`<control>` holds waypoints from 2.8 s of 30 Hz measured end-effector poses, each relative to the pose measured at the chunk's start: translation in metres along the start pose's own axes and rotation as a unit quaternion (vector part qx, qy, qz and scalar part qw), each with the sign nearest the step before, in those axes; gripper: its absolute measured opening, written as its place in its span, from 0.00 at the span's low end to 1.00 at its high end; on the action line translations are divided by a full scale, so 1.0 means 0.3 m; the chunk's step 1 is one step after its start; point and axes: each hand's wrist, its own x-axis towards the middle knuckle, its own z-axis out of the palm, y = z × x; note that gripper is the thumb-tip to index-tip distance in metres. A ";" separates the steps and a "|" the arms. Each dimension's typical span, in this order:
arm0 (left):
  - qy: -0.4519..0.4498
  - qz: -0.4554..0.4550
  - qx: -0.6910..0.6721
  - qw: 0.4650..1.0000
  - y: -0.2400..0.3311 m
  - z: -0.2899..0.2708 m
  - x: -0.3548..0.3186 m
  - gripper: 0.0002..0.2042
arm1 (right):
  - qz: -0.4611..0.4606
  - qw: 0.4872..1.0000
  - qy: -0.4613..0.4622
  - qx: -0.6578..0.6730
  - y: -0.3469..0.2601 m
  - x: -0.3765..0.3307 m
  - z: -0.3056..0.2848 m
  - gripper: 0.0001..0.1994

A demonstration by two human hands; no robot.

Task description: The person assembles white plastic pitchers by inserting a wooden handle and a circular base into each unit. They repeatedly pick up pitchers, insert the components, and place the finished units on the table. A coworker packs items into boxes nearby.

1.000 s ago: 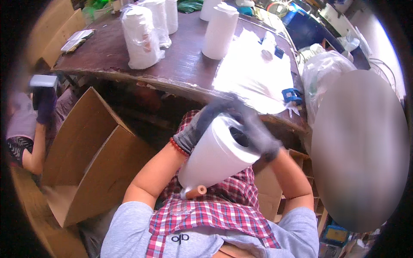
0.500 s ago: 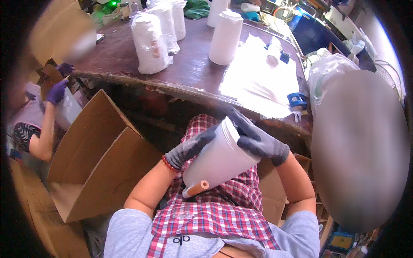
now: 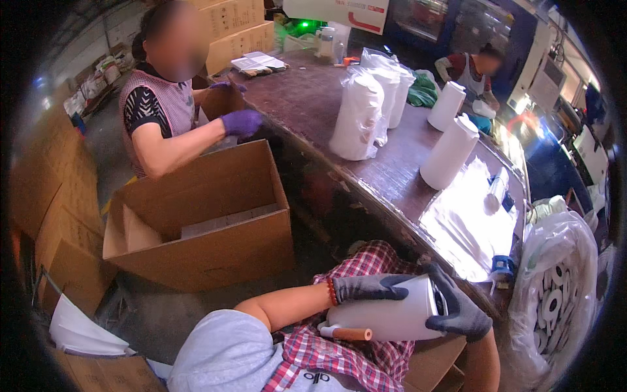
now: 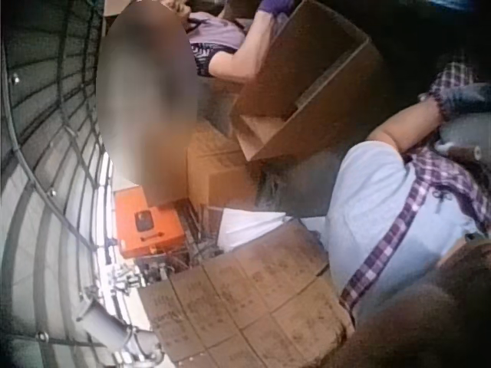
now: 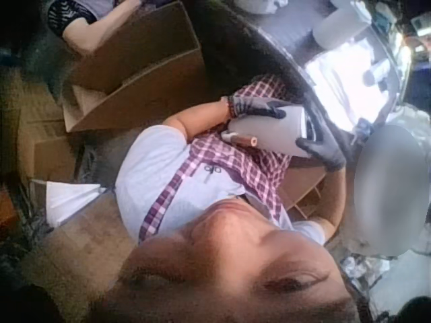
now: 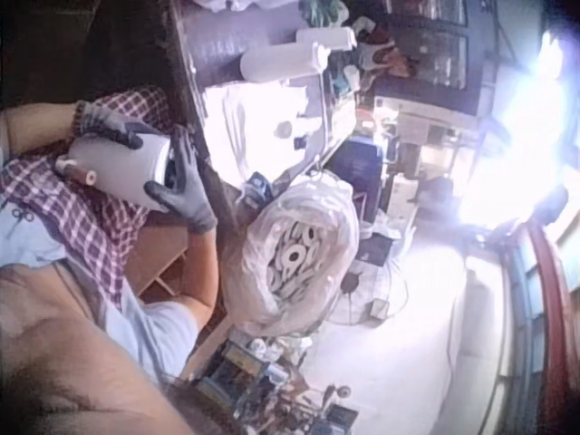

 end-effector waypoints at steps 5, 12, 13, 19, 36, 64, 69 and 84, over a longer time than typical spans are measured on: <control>0.035 -0.027 -0.026 0.999 0.015 -0.013 -0.033 0.43 | -0.009 0.997 0.079 -0.023 -0.024 0.030 0.033 0.56; 0.023 -0.015 0.001 1.000 0.002 -0.023 -0.039 0.44 | -0.018 0.995 0.093 -0.030 0.004 0.031 0.106 0.53; 0.026 -0.013 -0.007 1.000 0.001 -0.021 -0.046 0.44 | -0.016 0.995 0.087 -0.048 -0.011 0.039 0.107 0.52; 0.047 0.007 0.021 0.999 -0.015 -0.042 -0.101 0.46 | -0.041 0.989 0.072 -0.121 -0.084 0.074 0.121 0.52; 0.088 0.035 0.018 0.995 0.087 0.007 -0.269 0.41 | -0.147 0.974 0.045 -0.164 -0.143 0.140 0.116 0.53; 0.087 -0.415 0.132 0.896 0.035 0.080 -0.164 0.47 | 0.172 0.819 0.466 0.288 0.228 -0.377 0.532 0.38; 0.148 -0.454 -0.082 0.875 -0.139 -0.025 -0.244 0.46 | 0.154 0.823 0.459 0.298 0.239 -0.329 0.512 0.35; 0.222 0.311 0.222 0.897 0.361 0.124 -0.150 0.41 | -0.080 0.790 0.571 0.207 0.389 -0.169 0.313 0.26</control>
